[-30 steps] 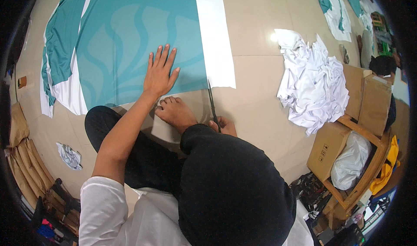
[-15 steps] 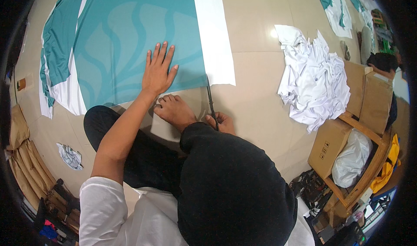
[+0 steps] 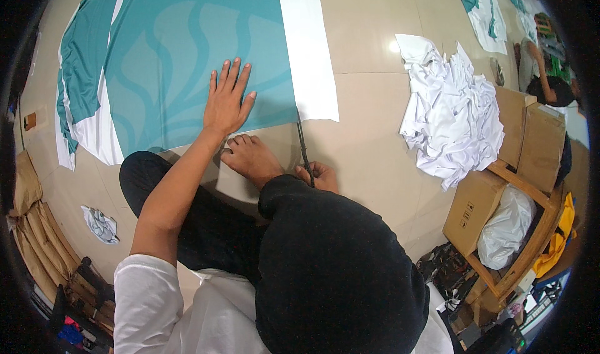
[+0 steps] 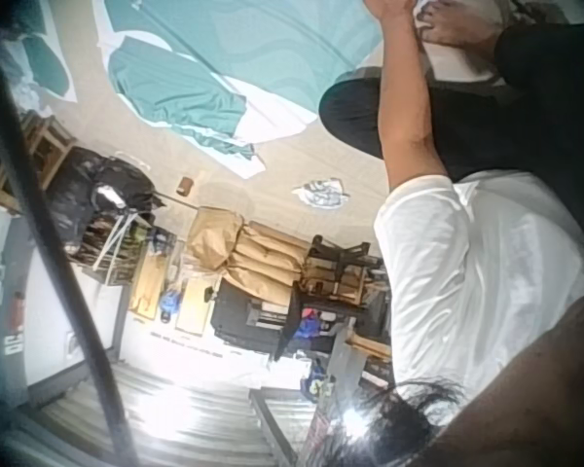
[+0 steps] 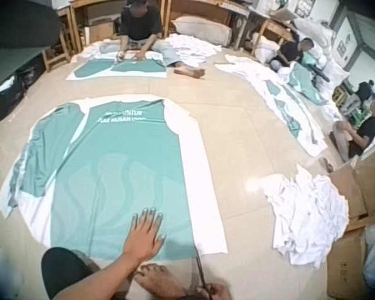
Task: The person cuts a white strip of fabric with scissors and then spreads out a large green and white garment on the floor to align it.
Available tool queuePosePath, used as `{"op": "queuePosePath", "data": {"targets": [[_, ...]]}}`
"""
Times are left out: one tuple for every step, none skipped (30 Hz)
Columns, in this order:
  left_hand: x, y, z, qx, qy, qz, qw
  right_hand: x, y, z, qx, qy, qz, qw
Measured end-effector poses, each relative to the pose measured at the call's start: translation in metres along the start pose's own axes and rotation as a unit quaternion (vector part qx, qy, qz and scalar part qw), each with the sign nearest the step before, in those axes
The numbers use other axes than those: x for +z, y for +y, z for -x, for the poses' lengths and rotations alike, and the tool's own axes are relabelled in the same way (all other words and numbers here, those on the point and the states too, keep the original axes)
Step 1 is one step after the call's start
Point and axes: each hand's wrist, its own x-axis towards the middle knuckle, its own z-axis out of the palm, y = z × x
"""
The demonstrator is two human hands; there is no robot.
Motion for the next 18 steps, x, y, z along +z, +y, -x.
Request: {"op": "queuePosePath", "data": {"targets": [[0.000,0.000,0.000,0.000,0.000,0.000,1.000,0.001,-0.001,0.000,-0.010,0.005,0.013,1.000],[0.000,0.000,0.000,0.000,0.000,0.001,1.000,0.003,-0.002,-0.001,-0.021,0.011,0.026,0.999],[-0.001,-0.001,0.000,0.000,0.000,0.001,1.000,0.004,-0.003,-0.002,-0.031,0.017,0.039,0.999],[-0.001,0.000,0.000,0.001,0.002,0.002,1.000,0.003,-0.001,-0.005,-0.033,0.008,0.019,0.999],[-0.001,0.000,-0.001,0.002,0.002,0.003,1.000,0.003,0.001,-0.009,-0.035,0.000,-0.001,0.999],[-0.001,0.001,-0.002,0.003,0.002,0.005,1.000,0.002,0.002,-0.013,-0.038,-0.008,-0.022,0.999],[-0.001,0.000,-0.001,0.001,0.001,0.004,1.000,0.005,-0.003,-0.012,-0.029,-0.003,-0.016,0.999],[-0.001,-0.001,0.000,0.000,0.003,-0.001,1.000,0.009,-0.014,-0.009,-0.021,0.002,-0.010,1.000],[0.000,-0.002,0.001,-0.001,0.005,-0.006,1.000,0.011,-0.020,-0.008,-0.012,0.008,-0.004,1.000],[0.000,-0.001,0.000,-0.001,0.008,-0.009,1.000,0.010,-0.021,-0.010,-0.013,0.005,0.000,1.000],[0.000,-0.001,0.000,0.000,0.008,-0.010,1.000,0.008,-0.021,-0.012,-0.014,0.001,0.003,1.000],[0.001,0.000,0.000,0.002,0.009,-0.010,1.000,0.007,-0.021,-0.013,-0.015,-0.002,0.007,1.000],[0.001,0.000,0.000,0.002,0.008,-0.011,1.000,0.008,-0.022,-0.014,-0.020,-0.002,0.001,1.000],[0.001,0.000,0.000,0.002,0.006,-0.014,1.000,0.009,-0.022,-0.015,-0.025,-0.003,-0.005,1.000],[0.001,0.000,0.000,0.002,0.004,-0.017,1.000,0.009,-0.022,-0.016,-0.030,-0.003,-0.011,0.999],[0.001,0.000,0.000,0.002,0.002,-0.020,1.000,0.009,-0.023,-0.016,-0.029,0.000,-0.007,1.000],[0.001,-0.001,0.000,0.002,0.003,-0.018,1.000,0.010,-0.024,-0.016,-0.027,0.003,-0.004,1.000],[0.002,-0.001,0.000,0.002,0.004,-0.015,1.000,0.010,-0.025,-0.016,-0.026,0.007,0.000,1.000]]}}
